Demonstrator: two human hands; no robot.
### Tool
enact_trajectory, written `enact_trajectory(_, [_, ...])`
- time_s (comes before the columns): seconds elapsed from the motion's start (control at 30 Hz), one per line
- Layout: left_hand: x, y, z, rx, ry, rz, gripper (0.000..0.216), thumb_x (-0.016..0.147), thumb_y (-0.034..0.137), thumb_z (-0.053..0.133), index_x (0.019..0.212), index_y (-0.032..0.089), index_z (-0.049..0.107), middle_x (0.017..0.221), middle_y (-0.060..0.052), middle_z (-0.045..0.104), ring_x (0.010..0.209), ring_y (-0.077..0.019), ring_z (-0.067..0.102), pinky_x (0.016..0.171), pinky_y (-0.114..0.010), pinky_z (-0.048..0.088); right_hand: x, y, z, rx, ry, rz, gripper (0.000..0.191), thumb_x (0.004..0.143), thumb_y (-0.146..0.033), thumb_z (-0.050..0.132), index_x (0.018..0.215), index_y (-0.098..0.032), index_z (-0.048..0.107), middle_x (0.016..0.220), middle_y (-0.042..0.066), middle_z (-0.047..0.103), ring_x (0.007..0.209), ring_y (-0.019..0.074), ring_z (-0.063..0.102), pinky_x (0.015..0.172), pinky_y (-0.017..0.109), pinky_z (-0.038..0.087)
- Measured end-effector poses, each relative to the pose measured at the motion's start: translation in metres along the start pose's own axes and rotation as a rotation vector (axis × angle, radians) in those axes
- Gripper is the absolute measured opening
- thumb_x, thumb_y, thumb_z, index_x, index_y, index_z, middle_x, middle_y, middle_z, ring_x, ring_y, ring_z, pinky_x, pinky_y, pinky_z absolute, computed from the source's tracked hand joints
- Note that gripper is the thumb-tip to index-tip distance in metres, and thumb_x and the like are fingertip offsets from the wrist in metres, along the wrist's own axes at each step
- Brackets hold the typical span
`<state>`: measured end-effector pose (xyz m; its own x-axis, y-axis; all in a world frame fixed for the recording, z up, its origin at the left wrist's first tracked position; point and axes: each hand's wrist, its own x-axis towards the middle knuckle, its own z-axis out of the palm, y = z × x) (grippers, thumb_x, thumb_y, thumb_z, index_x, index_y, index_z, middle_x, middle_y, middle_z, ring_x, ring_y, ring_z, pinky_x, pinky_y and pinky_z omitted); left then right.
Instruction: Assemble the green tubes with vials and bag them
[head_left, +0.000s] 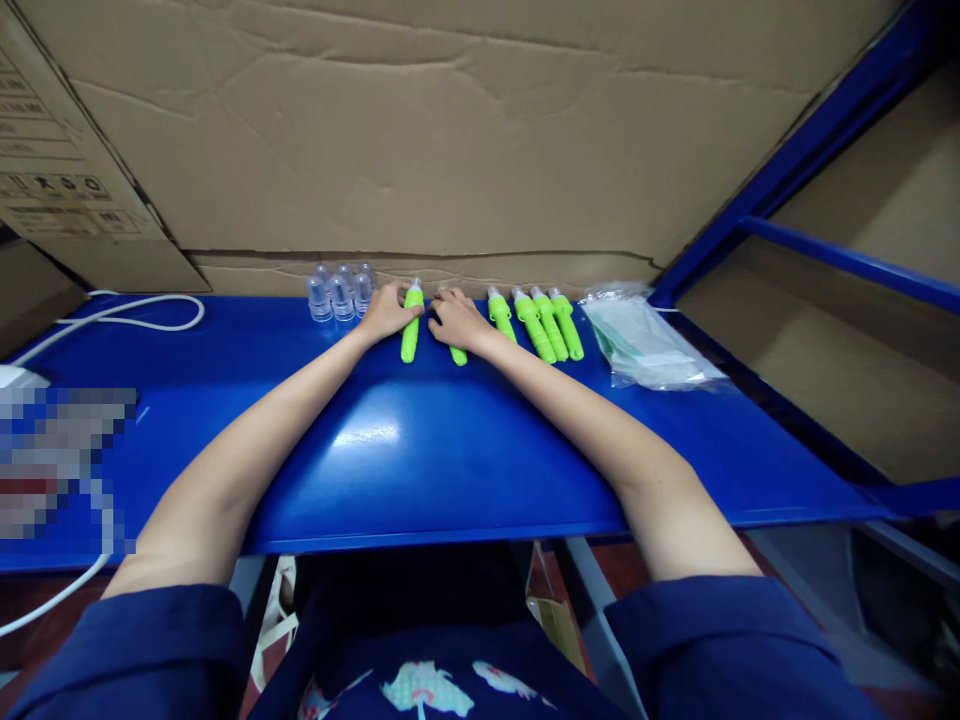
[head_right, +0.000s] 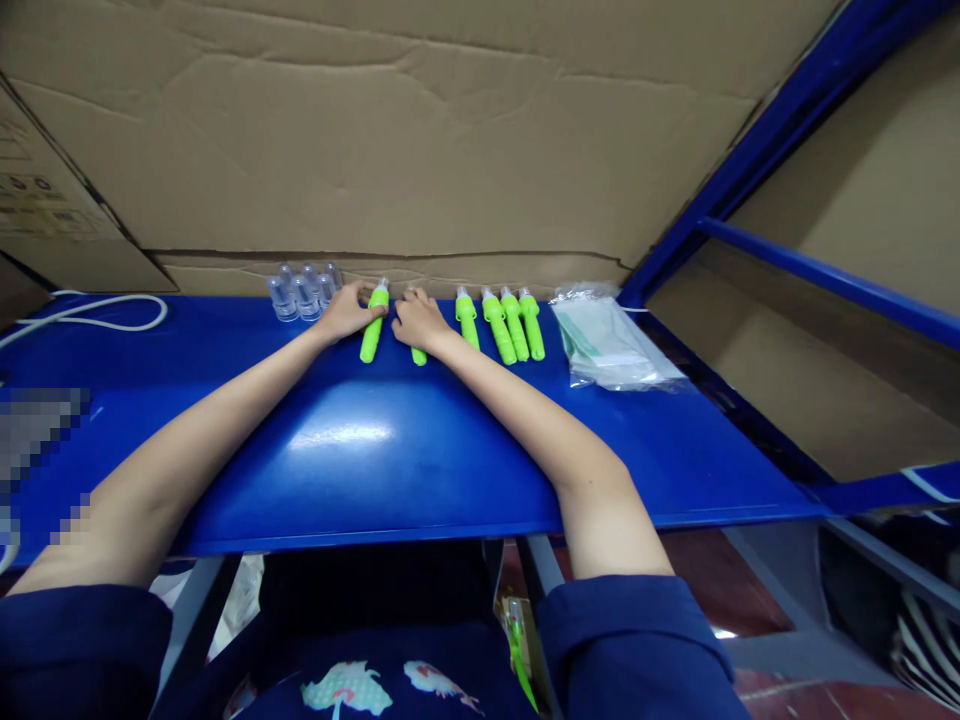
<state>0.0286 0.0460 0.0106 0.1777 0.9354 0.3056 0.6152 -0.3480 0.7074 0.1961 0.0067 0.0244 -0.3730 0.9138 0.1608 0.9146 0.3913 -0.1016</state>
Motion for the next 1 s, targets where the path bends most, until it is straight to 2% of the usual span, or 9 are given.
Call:
enact_trajectory(0.1, [-0.001,0.001,0.001,0.038,-0.005,0.007,0.044,0.075,0.026,0.078,0.117,0.014,0.070,0.098,-0.010,0.075,0.101,-0.0302,0.070,0.101,-0.041,0.052,0.000,0.002,0.000,-0.028,-0.019,0.001,0.038,0.097,-0.017,0.046,0.127,-0.003,0.065,0.150,0.026,0.052,0.146,0.0372,0.039,0.117,0.052,0.039])
enact_trajectory(0.27, [-0.003,0.004,0.003,0.097,-0.022,0.046,0.040,0.074,0.027,0.078,0.111,0.015,0.071,0.091,-0.008,0.074,0.095,-0.0289,0.070,0.098,-0.040,0.053,0.001,0.003,0.001,-0.027,0.000,0.065,0.050,0.097,-0.021,0.049,0.142,0.001,0.053,0.160,0.027,0.041,0.146,0.0406,0.040,0.118,0.053,0.037])
enact_trajectory(0.47, [-0.005,0.007,0.004,0.191,-0.038,0.094,0.039,0.078,0.031,0.076,0.113,0.013,0.070,0.100,-0.013,0.075,0.100,-0.0315,0.070,0.099,-0.041,0.052,-0.002,0.001,-0.002,-0.100,0.052,0.122,0.046,0.098,-0.019,0.043,0.139,-0.001,0.056,0.147,0.027,0.055,0.135,0.0407,0.052,0.111,0.054,0.042])
enact_trajectory(0.73, [-0.007,0.009,0.002,0.215,-0.057,0.068,0.042,0.080,0.033,0.075,0.117,0.014,0.069,0.103,-0.014,0.075,0.101,-0.0341,0.070,0.100,-0.046,0.052,-0.005,-0.003,-0.007,-0.159,0.079,0.164,0.043,0.095,-0.010,0.040,0.131,-0.001,0.062,0.138,0.029,0.061,0.128,0.0414,0.059,0.106,0.052,0.041])
enact_trajectory(0.9, [-0.008,0.010,0.003,0.238,-0.034,0.073,0.039,0.080,0.033,0.074,0.113,0.014,0.070,0.100,-0.013,0.075,0.099,-0.0323,0.070,0.097,-0.043,0.053,-0.005,-0.007,-0.006,-0.147,0.160,0.180,0.044,0.100,-0.019,0.040,0.136,0.001,0.056,0.133,0.030,0.065,0.127,0.0421,0.060,0.108,0.054,0.037])
enact_trajectory(1.0, [-0.007,0.012,0.002,0.243,-0.028,0.092,0.032,0.082,0.031,0.069,0.108,0.013,0.071,0.097,-0.012,0.076,0.094,-0.0283,0.071,0.091,-0.038,0.055,-0.005,-0.014,-0.008,-0.031,0.232,0.155,0.050,0.107,-0.032,0.031,0.143,-0.001,0.050,0.137,0.028,0.065,0.128,0.0401,0.060,0.108,0.053,0.039])
